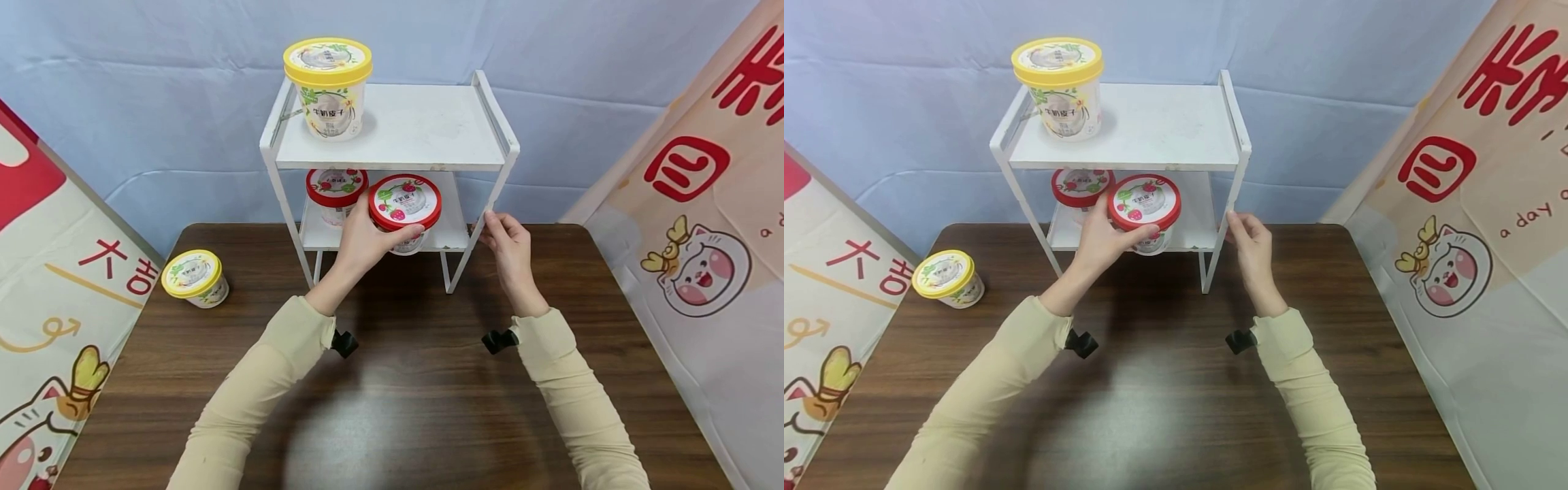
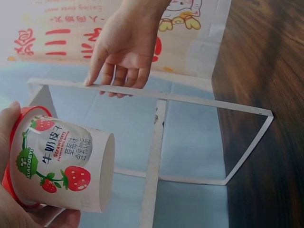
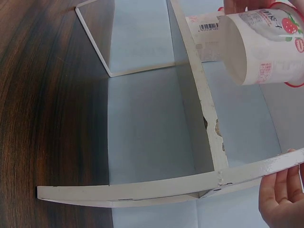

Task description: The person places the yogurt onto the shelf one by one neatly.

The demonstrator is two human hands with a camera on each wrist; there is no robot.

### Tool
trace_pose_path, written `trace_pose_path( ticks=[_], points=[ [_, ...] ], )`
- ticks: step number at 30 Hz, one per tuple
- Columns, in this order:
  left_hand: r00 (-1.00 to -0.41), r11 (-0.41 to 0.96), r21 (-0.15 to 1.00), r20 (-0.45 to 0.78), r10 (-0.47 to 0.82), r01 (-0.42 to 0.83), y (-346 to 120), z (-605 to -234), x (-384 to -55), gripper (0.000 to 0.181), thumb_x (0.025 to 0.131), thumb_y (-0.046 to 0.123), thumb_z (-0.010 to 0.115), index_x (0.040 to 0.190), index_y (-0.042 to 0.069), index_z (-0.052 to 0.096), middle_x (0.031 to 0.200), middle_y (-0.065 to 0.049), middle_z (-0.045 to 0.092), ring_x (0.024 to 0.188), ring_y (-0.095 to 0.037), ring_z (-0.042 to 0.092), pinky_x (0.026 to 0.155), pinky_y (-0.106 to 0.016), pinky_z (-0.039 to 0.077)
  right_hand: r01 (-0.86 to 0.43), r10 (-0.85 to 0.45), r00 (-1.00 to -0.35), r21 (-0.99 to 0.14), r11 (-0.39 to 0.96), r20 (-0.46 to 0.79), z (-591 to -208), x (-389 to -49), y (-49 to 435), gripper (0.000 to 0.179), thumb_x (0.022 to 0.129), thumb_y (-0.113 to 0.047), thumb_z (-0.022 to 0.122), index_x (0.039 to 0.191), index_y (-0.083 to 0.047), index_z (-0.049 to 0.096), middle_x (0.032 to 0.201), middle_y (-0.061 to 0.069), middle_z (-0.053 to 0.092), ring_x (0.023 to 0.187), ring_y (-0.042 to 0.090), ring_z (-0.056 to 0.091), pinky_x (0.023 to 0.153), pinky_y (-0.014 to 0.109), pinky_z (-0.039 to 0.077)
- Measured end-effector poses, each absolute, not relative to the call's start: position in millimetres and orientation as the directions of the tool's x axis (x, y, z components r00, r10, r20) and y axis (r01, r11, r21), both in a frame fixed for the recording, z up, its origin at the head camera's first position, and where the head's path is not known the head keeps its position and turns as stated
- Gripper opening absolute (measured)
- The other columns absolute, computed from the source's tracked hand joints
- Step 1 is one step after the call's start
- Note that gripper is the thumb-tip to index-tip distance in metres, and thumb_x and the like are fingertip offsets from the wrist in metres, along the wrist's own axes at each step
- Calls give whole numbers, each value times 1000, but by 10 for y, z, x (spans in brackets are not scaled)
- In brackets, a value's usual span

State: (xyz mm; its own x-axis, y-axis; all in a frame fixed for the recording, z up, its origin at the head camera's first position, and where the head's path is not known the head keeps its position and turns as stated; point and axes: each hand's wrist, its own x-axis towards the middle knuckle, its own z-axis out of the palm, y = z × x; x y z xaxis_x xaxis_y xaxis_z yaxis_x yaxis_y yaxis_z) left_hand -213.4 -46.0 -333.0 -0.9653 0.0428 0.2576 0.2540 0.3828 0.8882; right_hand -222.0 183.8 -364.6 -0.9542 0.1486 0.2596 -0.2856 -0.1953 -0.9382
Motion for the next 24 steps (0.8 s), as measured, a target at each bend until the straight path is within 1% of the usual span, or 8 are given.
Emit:
trace_pose_path(
  ticks=[7, 15, 21, 24],
  points=[
    [-958, 373, 884, 283, 49, 280, -409, -3334, -2181, 85, 67, 39, 79, 134, 10, 34, 126, -3, 48, 112, -14, 46, 90, -30, 45, -283, 148, -955, -935, -212, 256, -3644, -2223, 1836, 16, 91, -15, 55, 81, -5, 60, 78, 1, 62, 73, 11, 61, 70, 22, 52],
    [-956, 406, 871, 291, 26, 276, -371, -3352, -2263, 86, 66, 42, 79, 133, 10, 35, 126, -2, 48, 112, -14, 46, 91, -30, 44, -279, 156, -956, -938, -205, 250, -3636, -2225, 1827, 15, 91, -16, 56, 79, -8, 61, 79, 3, 61, 73, 11, 61, 69, 21, 52],
    [-943, 415, 857, 332, 12, 307, -321, -3364, -2334, 86, 65, 41, 80, 133, 9, 37, 126, -3, 50, 111, -13, 48, 91, -26, 44, -276, 159, -956, -941, -194, 247, -3636, -2221, 1833, 16, 91, -16, 56, 79, -7, 61, 79, 4, 60, 73, 11, 61, 69, 21, 52],
    [-943, 424, 853, 333, 6, 304, -290, -3366, -2367, 86, 65, 41, 80, 133, 9, 37, 126, -3, 50, 111, -12, 49, 92, -24, 43, -274, 157, -957, -941, -198, 245, -3638, -2222, 1835, 16, 91, -16, 56, 79, -7, 61, 79, 3, 61, 72, 10, 61, 68, 21, 51]
  ],
)
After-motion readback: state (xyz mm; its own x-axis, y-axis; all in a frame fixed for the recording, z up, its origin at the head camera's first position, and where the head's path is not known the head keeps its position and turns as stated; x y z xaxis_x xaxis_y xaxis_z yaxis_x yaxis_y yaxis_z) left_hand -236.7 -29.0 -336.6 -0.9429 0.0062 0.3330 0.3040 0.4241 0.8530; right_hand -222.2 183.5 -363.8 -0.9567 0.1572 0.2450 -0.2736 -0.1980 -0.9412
